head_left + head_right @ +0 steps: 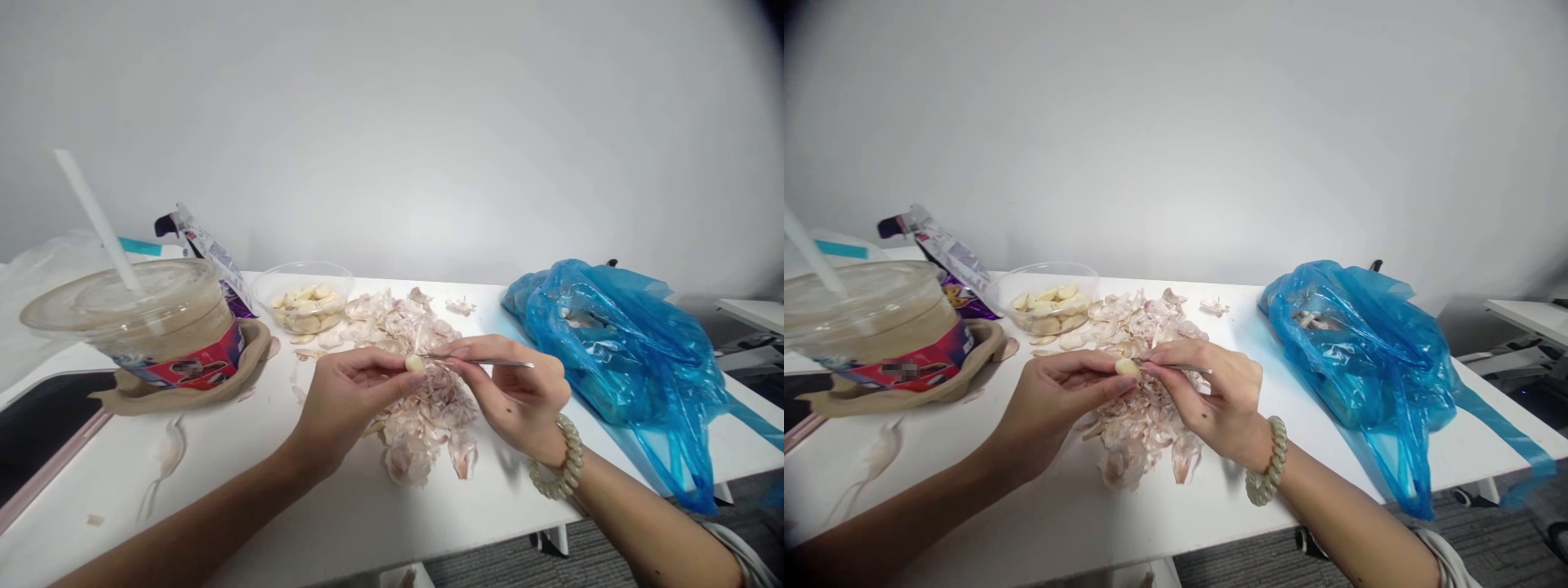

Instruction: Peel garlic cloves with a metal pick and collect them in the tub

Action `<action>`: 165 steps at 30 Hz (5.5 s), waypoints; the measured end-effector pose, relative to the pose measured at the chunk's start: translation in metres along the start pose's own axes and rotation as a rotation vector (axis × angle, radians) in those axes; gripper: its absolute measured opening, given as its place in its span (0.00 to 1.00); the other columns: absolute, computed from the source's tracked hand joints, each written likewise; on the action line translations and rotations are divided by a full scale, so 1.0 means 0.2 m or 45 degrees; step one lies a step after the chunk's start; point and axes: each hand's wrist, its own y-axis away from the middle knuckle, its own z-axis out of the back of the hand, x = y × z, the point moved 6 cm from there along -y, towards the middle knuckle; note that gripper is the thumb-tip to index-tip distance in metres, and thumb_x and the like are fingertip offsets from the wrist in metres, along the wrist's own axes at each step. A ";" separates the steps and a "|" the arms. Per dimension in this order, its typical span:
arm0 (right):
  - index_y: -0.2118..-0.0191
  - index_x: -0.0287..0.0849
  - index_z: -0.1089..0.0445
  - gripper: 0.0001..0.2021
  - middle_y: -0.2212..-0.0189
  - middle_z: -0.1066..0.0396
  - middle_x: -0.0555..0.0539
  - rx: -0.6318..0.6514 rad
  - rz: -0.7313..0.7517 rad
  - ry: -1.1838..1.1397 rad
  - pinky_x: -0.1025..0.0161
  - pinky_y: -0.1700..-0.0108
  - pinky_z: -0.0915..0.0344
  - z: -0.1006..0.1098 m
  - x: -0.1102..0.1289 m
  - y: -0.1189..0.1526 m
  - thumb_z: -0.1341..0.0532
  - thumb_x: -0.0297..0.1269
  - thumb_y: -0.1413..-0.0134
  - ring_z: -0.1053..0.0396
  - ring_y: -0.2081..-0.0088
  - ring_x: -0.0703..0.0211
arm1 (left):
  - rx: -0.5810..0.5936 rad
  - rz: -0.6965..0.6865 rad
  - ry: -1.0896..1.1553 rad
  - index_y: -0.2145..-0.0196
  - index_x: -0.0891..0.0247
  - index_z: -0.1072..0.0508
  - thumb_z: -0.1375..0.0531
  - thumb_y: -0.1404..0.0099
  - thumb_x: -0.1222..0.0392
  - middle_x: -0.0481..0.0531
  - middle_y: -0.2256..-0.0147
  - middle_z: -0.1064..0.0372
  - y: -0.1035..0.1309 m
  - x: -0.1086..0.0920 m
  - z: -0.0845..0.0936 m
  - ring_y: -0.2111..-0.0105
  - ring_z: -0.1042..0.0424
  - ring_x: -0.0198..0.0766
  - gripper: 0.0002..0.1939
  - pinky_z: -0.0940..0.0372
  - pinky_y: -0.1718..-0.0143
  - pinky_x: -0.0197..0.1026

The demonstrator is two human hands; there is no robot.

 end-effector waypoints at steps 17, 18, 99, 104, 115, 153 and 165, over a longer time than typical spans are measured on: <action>0.59 0.40 0.30 0.16 0.68 0.24 0.45 0.116 0.065 -0.016 0.59 0.66 0.24 -0.02 0.04 -0.01 0.35 0.19 0.56 0.25 0.66 0.56 | -0.072 -0.130 -0.164 0.79 0.59 0.23 0.30 0.58 0.64 0.46 0.78 0.25 0.01 -0.05 0.01 0.76 0.26 0.36 0.06 0.30 0.72 0.34; 0.60 0.40 0.29 0.16 0.68 0.24 0.45 0.124 0.063 -0.012 0.59 0.66 0.24 -0.03 0.04 -0.02 0.35 0.19 0.56 0.25 0.66 0.56 | -0.063 -0.143 -0.179 0.79 0.59 0.22 0.30 0.58 0.65 0.46 0.77 0.25 0.01 -0.05 0.01 0.75 0.26 0.36 0.06 0.30 0.72 0.34; 0.66 0.42 0.27 0.11 0.73 0.24 0.49 0.028 -0.156 -0.091 0.59 0.70 0.26 -0.01 0.00 -0.01 0.37 0.19 0.55 0.25 0.70 0.57 | 0.033 -0.411 -0.412 0.71 0.57 0.21 0.36 0.48 0.66 0.46 0.70 0.22 0.02 -0.09 0.00 0.68 0.24 0.37 0.06 0.29 0.65 0.34; 0.66 0.43 0.27 0.12 0.73 0.24 0.50 -0.022 -0.128 -0.101 0.59 0.70 0.26 0.00 0.00 -0.02 0.36 0.20 0.55 0.25 0.70 0.56 | -0.015 -0.457 -0.442 0.72 0.57 0.21 0.36 0.48 0.66 0.47 0.70 0.22 0.02 -0.10 0.01 0.68 0.25 0.37 0.06 0.29 0.65 0.35; 0.62 0.43 0.28 0.13 0.70 0.23 0.47 0.047 -0.089 -0.196 0.57 0.69 0.25 -0.01 0.01 -0.02 0.37 0.20 0.55 0.25 0.68 0.56 | -0.017 -0.491 -0.497 0.71 0.57 0.22 0.38 0.46 0.67 0.48 0.68 0.22 0.02 -0.10 0.01 0.66 0.25 0.39 0.07 0.30 0.61 0.38; 0.66 0.41 0.27 0.10 0.74 0.24 0.49 0.032 -0.130 -0.113 0.62 0.72 0.27 -0.01 0.01 -0.01 0.37 0.21 0.54 0.25 0.72 0.58 | -0.014 -0.664 -0.610 0.72 0.57 0.21 0.38 0.45 0.68 0.46 0.70 0.22 0.04 -0.13 0.01 0.69 0.24 0.37 0.08 0.30 0.65 0.37; 0.66 0.42 0.27 0.10 0.73 0.24 0.49 0.002 -0.174 -0.162 0.59 0.70 0.27 -0.01 -0.01 -0.01 0.36 0.21 0.55 0.25 0.70 0.58 | -0.098 -0.632 -0.607 0.71 0.58 0.21 0.38 0.46 0.69 0.47 0.70 0.22 0.04 -0.13 0.02 0.69 0.25 0.38 0.08 0.30 0.65 0.37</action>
